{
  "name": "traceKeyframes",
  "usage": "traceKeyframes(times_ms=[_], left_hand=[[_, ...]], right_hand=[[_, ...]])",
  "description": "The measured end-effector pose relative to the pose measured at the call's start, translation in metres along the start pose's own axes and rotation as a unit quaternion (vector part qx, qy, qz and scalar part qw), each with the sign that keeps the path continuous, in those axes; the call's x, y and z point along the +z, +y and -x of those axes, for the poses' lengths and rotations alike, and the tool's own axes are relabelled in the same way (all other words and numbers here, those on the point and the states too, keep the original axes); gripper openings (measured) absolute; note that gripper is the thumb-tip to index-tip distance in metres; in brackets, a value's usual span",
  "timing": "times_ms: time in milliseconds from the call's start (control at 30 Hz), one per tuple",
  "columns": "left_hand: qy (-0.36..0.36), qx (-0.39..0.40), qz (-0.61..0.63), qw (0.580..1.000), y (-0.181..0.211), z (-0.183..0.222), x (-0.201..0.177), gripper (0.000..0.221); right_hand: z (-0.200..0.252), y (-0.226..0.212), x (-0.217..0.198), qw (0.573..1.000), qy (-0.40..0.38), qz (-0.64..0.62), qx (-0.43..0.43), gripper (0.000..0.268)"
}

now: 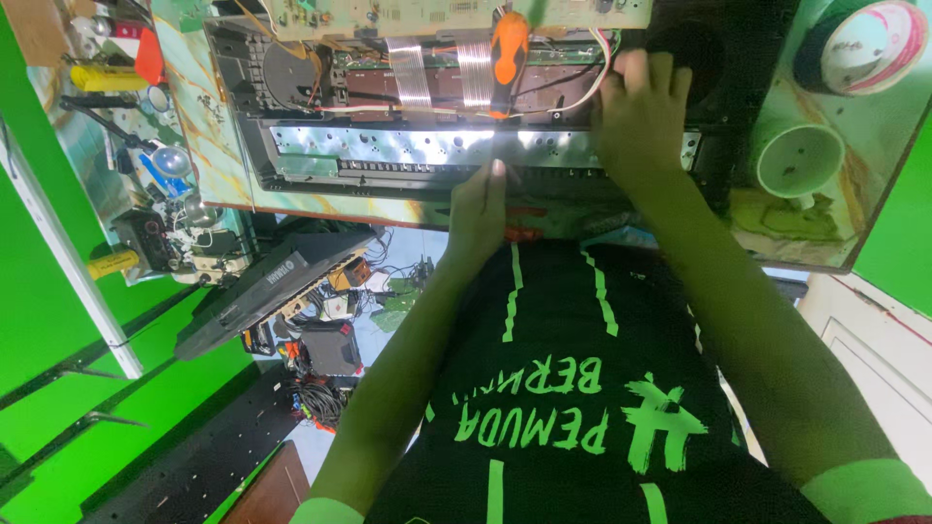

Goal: The person works on the internal components of an electronic keyboard, using a screwdriver to remove and replace parts and handling various wires and circuit boards.

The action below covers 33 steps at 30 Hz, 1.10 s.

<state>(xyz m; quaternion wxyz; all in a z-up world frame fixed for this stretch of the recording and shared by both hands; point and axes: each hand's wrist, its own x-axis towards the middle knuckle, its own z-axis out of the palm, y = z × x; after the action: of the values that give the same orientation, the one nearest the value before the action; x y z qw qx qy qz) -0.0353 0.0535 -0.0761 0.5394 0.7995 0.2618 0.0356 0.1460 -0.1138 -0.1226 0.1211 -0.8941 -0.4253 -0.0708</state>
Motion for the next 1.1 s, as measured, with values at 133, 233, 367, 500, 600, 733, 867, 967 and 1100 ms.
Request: traceKeyframes(times_ms=[133,233,367,500,600,733,867,967,1100], left_hand=[[0.0,0.017,0.018,1.0,0.0,0.0,-0.005,0.045],[0.008,0.042,0.007,0.999,-0.003,-0.002,-0.006,0.042],[0.036,0.102,0.005,0.994,-0.009,-0.007,-0.004,0.035],[0.099,0.29,-0.209,0.929,-0.008,-0.01,-0.006,0.027],[0.014,0.307,-0.22,0.926,0.004,-0.011,-0.015,0.018],[-0.12,0.219,-0.09,0.964,0.026,-0.018,-0.023,0.013],[-0.013,0.284,-0.182,0.941,0.035,-0.036,-0.048,0.025],[0.011,0.205,-0.238,0.949,0.031,-0.052,-0.065,0.023],[0.02,0.231,-0.352,0.907,0.017,-0.072,-0.076,0.032]], right_hand=[[0.005,0.002,0.004,1.0,-0.003,-0.027,-0.01,0.021],[0.005,0.005,0.006,0.999,-0.01,-0.036,-0.013,0.021],[-0.006,0.0,-0.004,0.996,-0.044,-0.066,0.038,0.018],[-0.008,-0.023,-0.048,0.997,0.07,0.002,0.031,0.019],[0.007,-0.042,-0.092,0.861,-0.139,-0.475,0.119,0.036],[0.012,-0.068,-0.111,0.858,-0.153,-0.455,0.182,0.024],[0.009,-0.07,-0.108,0.866,-0.048,-0.433,0.247,0.02],[0.001,-0.069,-0.095,0.869,0.009,-0.43,0.246,0.018],[-0.016,-0.08,-0.065,0.895,0.011,-0.389,0.22,0.019]])
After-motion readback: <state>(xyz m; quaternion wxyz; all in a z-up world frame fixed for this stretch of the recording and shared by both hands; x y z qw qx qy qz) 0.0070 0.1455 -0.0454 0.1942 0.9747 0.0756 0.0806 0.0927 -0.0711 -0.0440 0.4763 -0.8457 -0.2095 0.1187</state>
